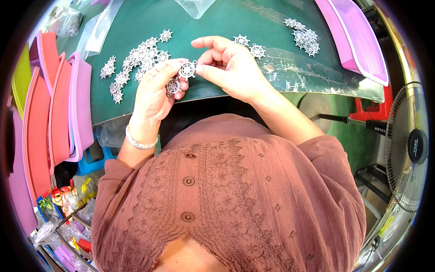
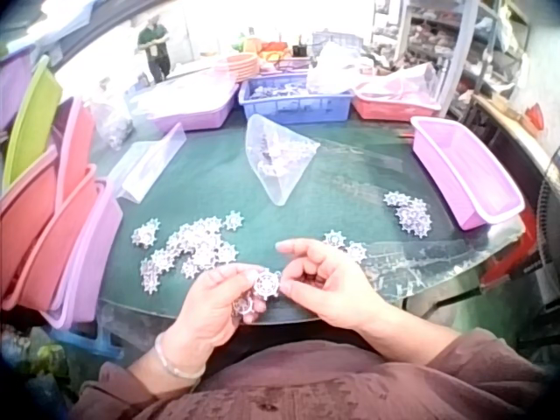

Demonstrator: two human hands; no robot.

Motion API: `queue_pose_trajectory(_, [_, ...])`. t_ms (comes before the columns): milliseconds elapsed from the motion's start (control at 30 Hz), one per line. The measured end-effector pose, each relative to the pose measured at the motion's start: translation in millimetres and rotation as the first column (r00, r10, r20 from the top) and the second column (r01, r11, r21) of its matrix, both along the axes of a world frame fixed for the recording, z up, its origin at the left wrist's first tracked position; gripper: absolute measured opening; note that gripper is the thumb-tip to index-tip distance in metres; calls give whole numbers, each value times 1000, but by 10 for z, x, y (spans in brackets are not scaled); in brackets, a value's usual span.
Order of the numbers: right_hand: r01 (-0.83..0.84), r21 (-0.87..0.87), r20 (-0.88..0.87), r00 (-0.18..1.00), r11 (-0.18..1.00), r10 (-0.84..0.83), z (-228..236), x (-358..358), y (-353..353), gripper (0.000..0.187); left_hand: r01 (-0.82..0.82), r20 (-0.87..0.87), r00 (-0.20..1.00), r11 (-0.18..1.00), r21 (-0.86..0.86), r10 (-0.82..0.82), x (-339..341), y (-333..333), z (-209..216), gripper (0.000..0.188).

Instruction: The person repeatedly picks up small silver ship-wheel-shaped metal pieces from a green table, holds them between both hands, and places them into a clear plastic bag. The process is repeated continuously throughout the clip.

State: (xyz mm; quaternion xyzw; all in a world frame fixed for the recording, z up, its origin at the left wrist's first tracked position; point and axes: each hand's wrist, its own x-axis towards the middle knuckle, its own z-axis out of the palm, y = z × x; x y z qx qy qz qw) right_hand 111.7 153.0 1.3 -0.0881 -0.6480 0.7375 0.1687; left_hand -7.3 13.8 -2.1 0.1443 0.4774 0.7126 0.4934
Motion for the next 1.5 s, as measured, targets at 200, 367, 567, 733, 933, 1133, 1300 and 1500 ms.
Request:
queue_pose_trajectory(200, [-32,20,22,999,999,32,5,14,-44,39,-18,-18,1000,1000,-13,18,1,-9,35,19])
queue_pose_trajectory(367, [-57,73,32,998,996,54,10,27,-64,41,-20,-21,1000,1000,-10,19,0,-15,34,22])
queue_pose_trajectory(567, [-68,72,39,997,995,65,3,33,-74,42,-27,7,1000,1000,-8,27,2,-17,21,24])
queue_pose_trajectory(733, [-16,182,1,1000,983,16,-24,42,-81,41,18,54,998,1000,-18,-17,1,-18,31,24])
queue_pose_trajectory(933, [259,631,-239,962,731,-134,-4,37,-87,38,157,90,983,988,10,-157,-49,-54,9,26])
queue_pose_trajectory(1133, [338,709,-320,936,619,-145,-40,33,-29,42,128,45,990,990,66,-131,-2,-33,27,21])
queue_pose_trajectory(1300, [313,615,-297,942,724,-155,-60,42,-10,43,99,4,995,991,84,-100,39,-23,11,25])
queue_pose_trajectory(1500, [187,294,-233,965,938,-119,-148,62,8,43,75,-88,994,995,65,-69,63,15,10,30])
